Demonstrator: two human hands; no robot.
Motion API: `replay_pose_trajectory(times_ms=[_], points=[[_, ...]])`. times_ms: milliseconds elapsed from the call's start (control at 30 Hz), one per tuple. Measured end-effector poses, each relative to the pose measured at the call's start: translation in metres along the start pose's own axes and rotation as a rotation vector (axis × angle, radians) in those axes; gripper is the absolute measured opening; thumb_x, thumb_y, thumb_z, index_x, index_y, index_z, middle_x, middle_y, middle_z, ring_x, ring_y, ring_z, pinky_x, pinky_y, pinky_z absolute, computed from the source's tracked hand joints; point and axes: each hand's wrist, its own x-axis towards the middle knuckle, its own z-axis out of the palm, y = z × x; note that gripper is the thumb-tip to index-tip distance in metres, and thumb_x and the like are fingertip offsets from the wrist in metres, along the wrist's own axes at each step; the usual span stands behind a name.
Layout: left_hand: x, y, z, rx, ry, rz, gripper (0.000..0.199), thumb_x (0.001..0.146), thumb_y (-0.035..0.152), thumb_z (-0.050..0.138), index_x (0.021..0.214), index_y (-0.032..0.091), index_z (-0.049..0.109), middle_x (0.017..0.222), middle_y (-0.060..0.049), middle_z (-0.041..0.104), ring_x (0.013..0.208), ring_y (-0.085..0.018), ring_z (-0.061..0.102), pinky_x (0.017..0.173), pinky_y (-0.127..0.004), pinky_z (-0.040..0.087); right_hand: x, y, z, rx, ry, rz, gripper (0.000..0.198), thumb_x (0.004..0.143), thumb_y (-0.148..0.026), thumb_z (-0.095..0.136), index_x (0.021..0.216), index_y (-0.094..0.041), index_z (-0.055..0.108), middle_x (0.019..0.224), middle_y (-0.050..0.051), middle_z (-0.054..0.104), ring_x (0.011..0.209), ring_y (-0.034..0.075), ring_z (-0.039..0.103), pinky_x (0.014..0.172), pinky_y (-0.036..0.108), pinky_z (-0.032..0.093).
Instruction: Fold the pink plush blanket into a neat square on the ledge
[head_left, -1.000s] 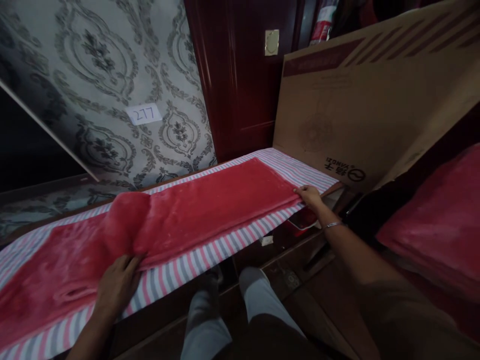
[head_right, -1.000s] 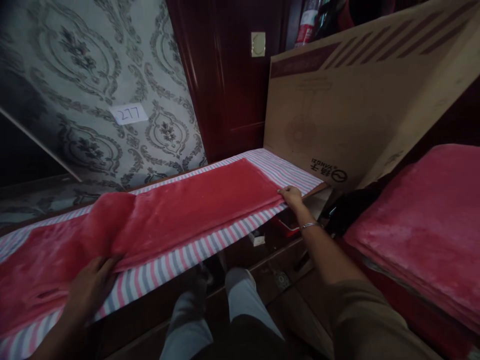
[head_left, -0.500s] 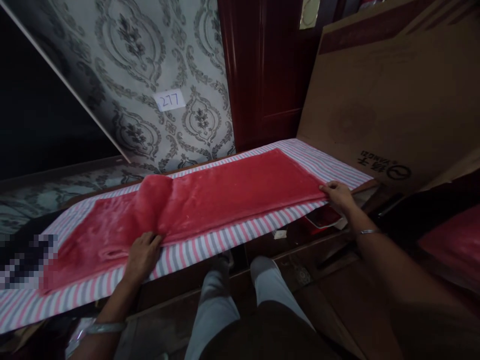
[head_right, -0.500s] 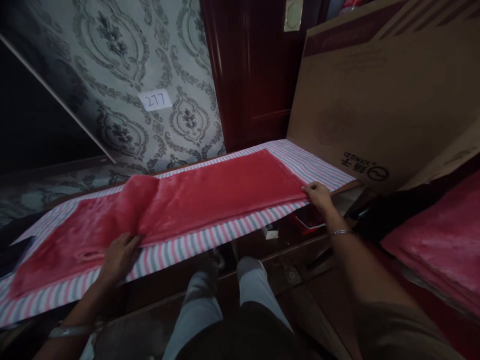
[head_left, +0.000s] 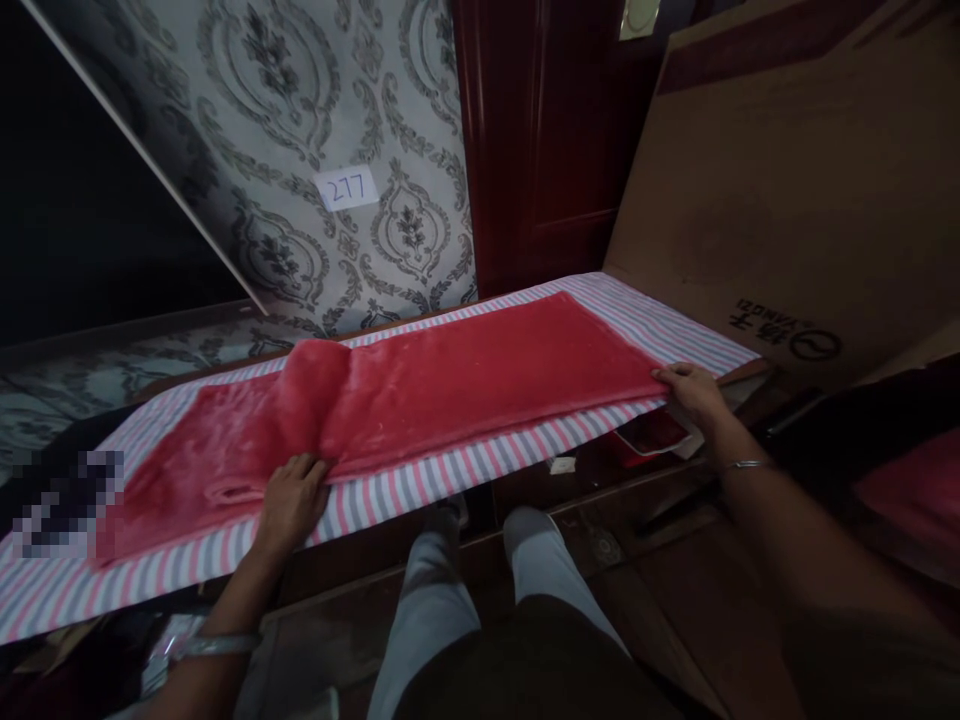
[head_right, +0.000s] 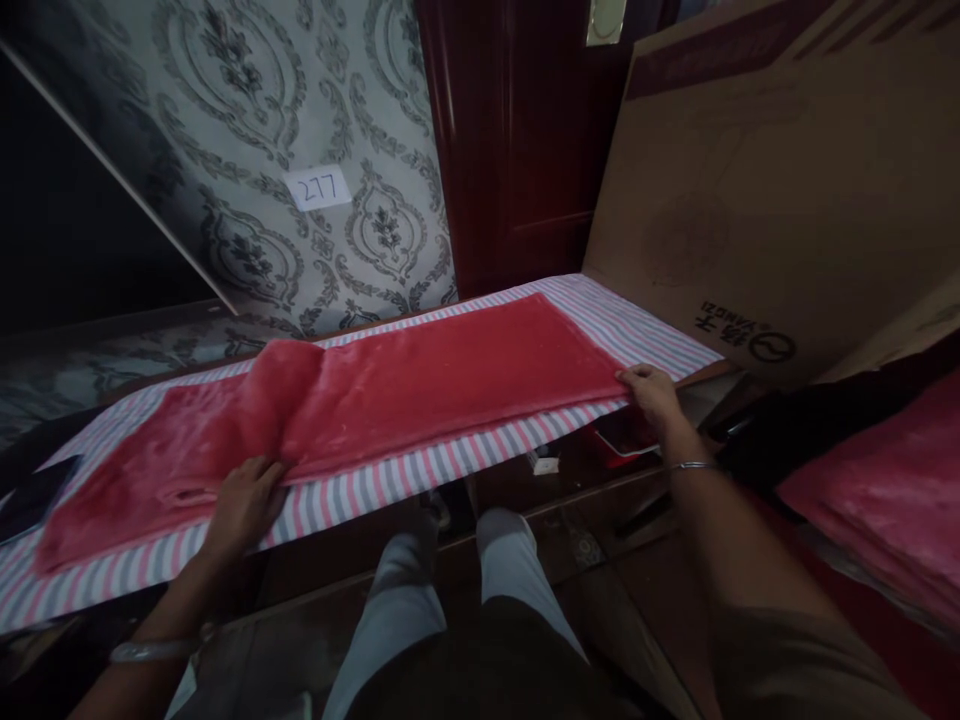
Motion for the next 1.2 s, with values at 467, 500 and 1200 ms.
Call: replay_pose_trajectory(times_ms=[467,500,1200], points=[[0.116,0.199,0.003,-0.418,0.028,0.382,0.029,0.094,0.03,0.053,0.116,0.016,0.064,0.111,-0.015,0.063,0.102,-0.027,0.057,0.087,-0.041,0.047,0.0,-0.011,0.003,0.068,-0.002,0.126,0.043,0.056,-0.051,0.081,0.061,-0.023,0.05,0.048,-0.006,0.043,0.046,0.01,0.034,0.045,0.026,0.026],[0.123,0.21,0.008,-0.41,0.007,0.38,0.029,0.093,0.029,0.055,0.118,0.015,0.064,0.111,-0.015,0.063,0.103,-0.028,0.057,0.087,-0.042,0.047,0.0,-0.011,0.003,0.066,-0.005,0.121,0.044,0.055,-0.053,0.081,0.062,-0.022,0.05,0.048,-0.006,0.043,0.046,0.01,0.035,0.045,0.026,0.026],[0.117,0.23,0.033,-0.283,0.085,0.314,0.038,0.091,0.015,0.047,0.123,0.02,0.067,0.117,-0.015,0.065,0.106,-0.028,0.057,0.089,-0.042,0.047,0.011,-0.006,0.01,0.064,0.033,0.082,0.043,0.056,-0.051,0.077,0.078,-0.02,0.057,0.059,-0.005,0.05,0.052,0.011,0.042,0.048,0.024,0.033]])
